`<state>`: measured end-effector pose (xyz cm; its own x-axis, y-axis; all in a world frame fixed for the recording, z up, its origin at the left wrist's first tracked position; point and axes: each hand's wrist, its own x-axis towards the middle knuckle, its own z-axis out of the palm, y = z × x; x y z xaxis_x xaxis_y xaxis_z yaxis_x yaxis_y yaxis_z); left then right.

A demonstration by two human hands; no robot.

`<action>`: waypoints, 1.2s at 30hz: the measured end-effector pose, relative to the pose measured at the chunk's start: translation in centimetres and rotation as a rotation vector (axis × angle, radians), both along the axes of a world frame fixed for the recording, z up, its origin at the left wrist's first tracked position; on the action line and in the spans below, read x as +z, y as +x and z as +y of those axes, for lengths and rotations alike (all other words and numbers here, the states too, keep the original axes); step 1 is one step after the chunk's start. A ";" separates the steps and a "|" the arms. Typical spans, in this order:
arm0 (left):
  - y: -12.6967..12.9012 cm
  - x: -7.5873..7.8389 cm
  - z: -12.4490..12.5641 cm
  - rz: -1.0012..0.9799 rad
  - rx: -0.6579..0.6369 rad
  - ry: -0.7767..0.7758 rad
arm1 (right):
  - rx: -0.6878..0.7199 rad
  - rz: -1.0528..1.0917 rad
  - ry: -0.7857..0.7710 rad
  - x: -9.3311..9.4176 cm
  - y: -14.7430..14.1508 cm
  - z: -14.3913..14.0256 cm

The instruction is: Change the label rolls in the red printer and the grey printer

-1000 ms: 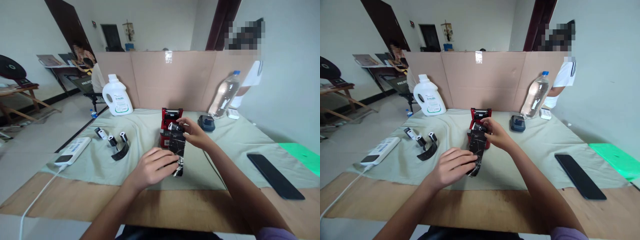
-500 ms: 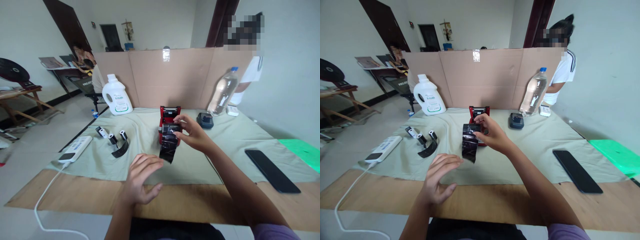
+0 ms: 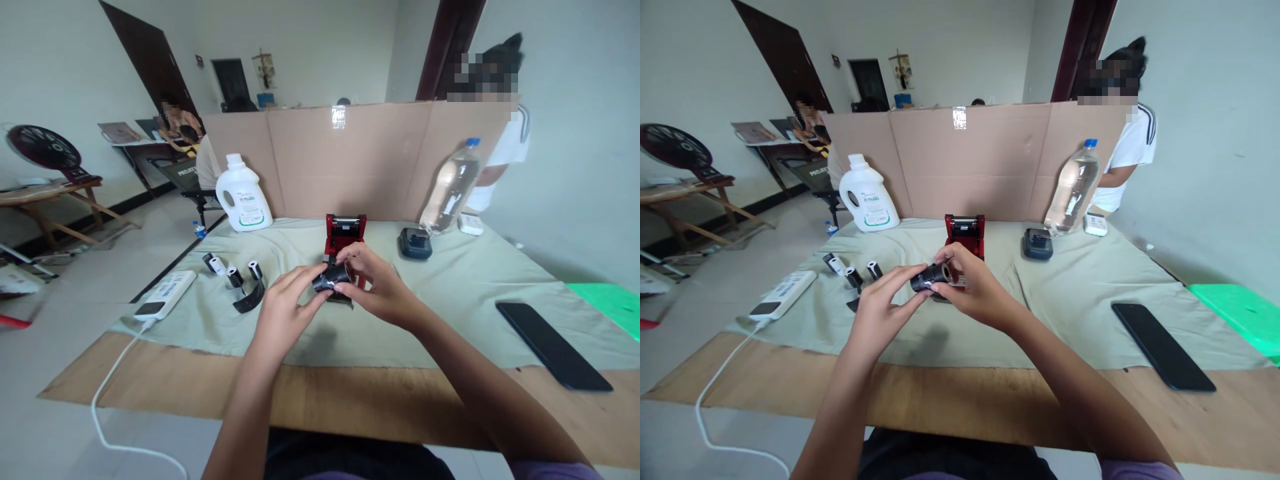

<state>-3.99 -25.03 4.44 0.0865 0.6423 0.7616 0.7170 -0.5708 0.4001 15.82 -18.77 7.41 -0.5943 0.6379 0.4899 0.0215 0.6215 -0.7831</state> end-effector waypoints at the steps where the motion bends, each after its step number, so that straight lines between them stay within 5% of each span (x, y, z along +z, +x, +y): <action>1: -0.1 -0.4 0.0 -0.045 0.021 -0.012 | 0.000 0.011 -0.013 -0.1 -0.1 0.0; 6: -0.2 -2.7 0.4 -0.378 0.075 -0.133 | 0.006 -0.052 0.026 -0.7 -0.5 0.5; 16: 1.3 -4.5 0.7 -1.002 -0.308 -0.392 | 0.011 -0.101 0.178 -1.5 -0.7 1.8; 21: 1.4 -4.5 0.6 -1.125 -0.337 -0.448 | 0.042 -0.097 0.199 -1.8 -0.8 2.1; 36: 2.5 -5.6 0.4 -1.402 -0.409 -0.610 | 0.162 -0.053 -0.072 -3.8 -1.2 3.6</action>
<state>-1.52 -24.65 -1.15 -0.1982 0.9797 0.0287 -0.5595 -0.1371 0.8174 14.65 -15.21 3.63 -0.7160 0.5637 0.4118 -0.0320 0.5627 -0.8261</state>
